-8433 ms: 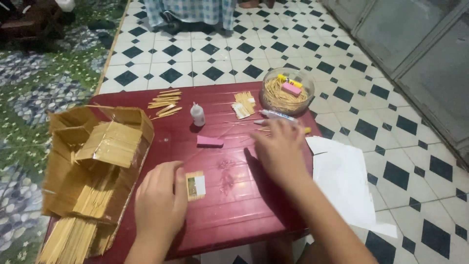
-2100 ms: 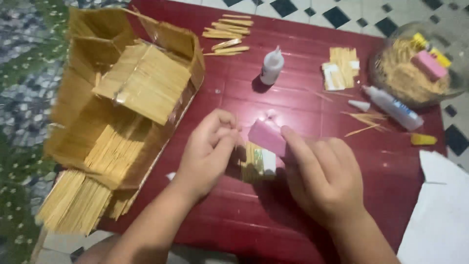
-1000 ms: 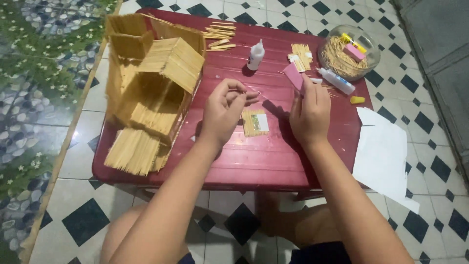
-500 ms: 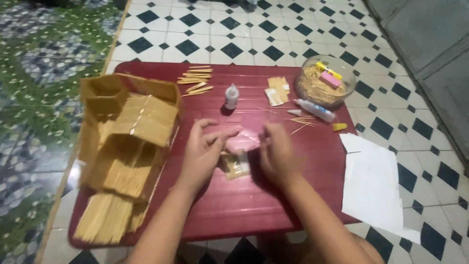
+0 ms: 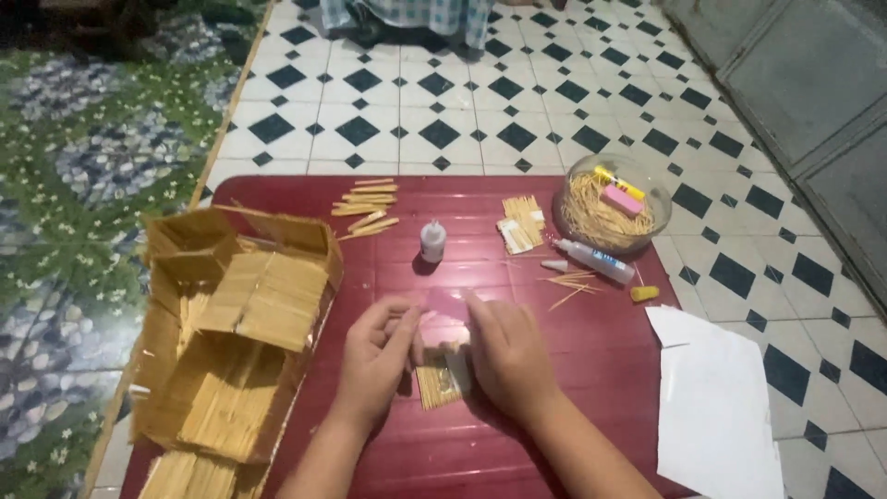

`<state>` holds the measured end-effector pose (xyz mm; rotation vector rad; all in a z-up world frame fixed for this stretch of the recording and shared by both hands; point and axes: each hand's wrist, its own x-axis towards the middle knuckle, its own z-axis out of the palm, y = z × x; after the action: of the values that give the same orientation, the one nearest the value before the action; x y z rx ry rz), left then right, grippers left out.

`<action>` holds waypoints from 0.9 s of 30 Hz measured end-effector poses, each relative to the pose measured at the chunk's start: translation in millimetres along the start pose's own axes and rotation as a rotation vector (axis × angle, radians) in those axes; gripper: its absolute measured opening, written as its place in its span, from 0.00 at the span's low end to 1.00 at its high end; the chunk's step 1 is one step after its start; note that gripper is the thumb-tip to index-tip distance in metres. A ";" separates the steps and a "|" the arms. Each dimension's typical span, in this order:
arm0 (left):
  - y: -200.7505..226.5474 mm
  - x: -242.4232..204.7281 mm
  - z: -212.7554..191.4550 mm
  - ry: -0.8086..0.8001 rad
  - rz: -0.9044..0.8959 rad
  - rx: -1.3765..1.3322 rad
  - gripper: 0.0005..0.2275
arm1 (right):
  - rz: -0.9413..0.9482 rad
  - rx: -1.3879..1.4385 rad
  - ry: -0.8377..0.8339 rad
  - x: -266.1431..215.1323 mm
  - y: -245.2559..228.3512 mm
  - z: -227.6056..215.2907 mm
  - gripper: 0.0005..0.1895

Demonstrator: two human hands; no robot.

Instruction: Assembling a small structure using toothpicks and glue on a red table

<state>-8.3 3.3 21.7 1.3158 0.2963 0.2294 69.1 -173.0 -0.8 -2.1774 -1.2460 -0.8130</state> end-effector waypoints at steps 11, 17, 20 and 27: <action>-26.4 12.5 -5.4 -0.041 0.159 0.063 0.07 | 0.156 0.088 -0.012 1.7 0.3 -2.1 0.25; -32.9 16.4 -8.9 -0.003 0.134 0.062 0.08 | 0.113 0.022 0.047 -0.3 0.0 -0.5 0.26; -27.8 16.6 -5.4 -0.003 0.158 0.083 0.09 | 0.125 0.069 0.051 1.0 2.6 -1.3 0.23; -21.5 13.8 -5.0 -0.021 0.163 0.146 0.09 | 0.241 -0.029 0.140 -5.3 3.5 1.7 0.19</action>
<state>2.9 7.3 -1.4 1.4883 0.1908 0.3361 70.5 -176.5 -6.1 -2.1978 -0.8884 -0.8694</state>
